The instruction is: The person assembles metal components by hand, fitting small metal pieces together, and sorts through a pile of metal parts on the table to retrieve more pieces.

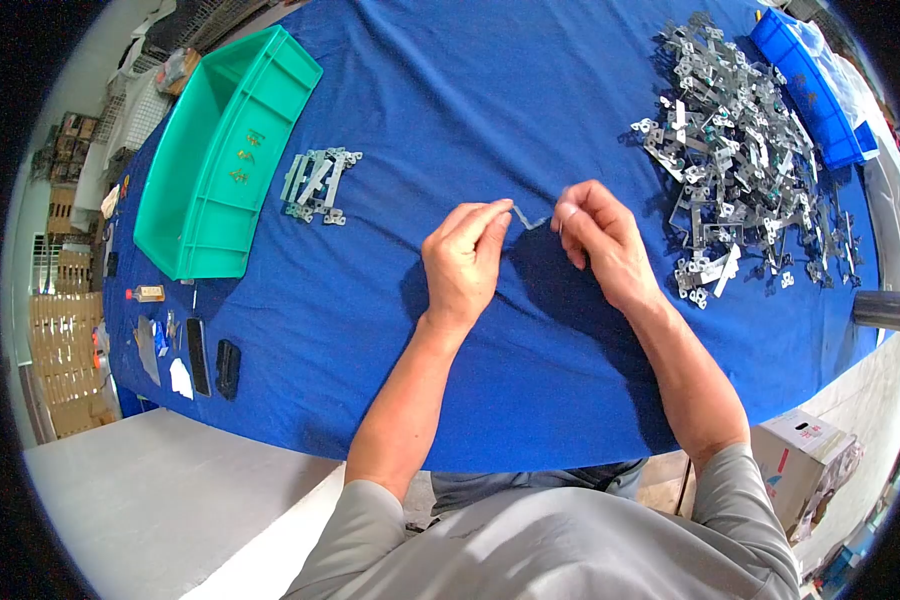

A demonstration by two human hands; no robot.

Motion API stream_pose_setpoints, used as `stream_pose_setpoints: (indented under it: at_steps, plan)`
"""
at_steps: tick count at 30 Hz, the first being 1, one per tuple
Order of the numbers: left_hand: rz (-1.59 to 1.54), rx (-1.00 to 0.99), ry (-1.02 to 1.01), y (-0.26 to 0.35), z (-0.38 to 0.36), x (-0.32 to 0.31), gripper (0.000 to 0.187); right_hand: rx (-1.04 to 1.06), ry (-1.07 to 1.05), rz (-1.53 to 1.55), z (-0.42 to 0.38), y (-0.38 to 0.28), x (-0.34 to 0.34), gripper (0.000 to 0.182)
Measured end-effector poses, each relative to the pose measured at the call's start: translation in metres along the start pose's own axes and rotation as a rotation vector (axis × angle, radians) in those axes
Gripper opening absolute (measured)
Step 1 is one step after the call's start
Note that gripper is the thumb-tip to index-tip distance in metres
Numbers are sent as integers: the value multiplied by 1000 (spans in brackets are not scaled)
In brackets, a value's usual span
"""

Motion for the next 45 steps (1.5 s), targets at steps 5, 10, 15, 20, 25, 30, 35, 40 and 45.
stream_pose_setpoints:
  at_steps: [5,10,15,20,25,30,35,40,45]
  plan:
    - [-72,241,-14,-1,-1,3,12,99,-94,-247,-6,3,-5,16]
    - [-24,166,-4,-1,-1,2,13,152,-75,-313,-4,4,-6,15]
    - [19,12,33,2,-1,3,16,167,-21,-440,-4,4,-7,14]
    - [15,8,39,4,0,4,16,126,-24,-490,-4,0,-7,14]
    - [95,-56,35,1,-1,3,17,68,1,-257,-4,1,-9,15]
    - [128,-157,-9,6,0,2,19,117,-37,-332,-3,2,-6,17]
    - [106,-167,-24,4,-1,1,16,173,59,-245,-2,5,-4,16]
    - [52,33,8,4,-1,2,12,17,59,-110,-4,-4,-6,20]
    - [31,112,23,-2,-2,3,13,115,-85,-371,-5,4,-4,18]
Point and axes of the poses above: each hand's wrist, its own z-axis towards the middle knuckle, its own x-axis out of the back of the hand, y = z × x, the point moved 1 cm from there along z, towards the middle knuckle, and after that the axes turned 3 degrees about x, right-handed, at the moved point
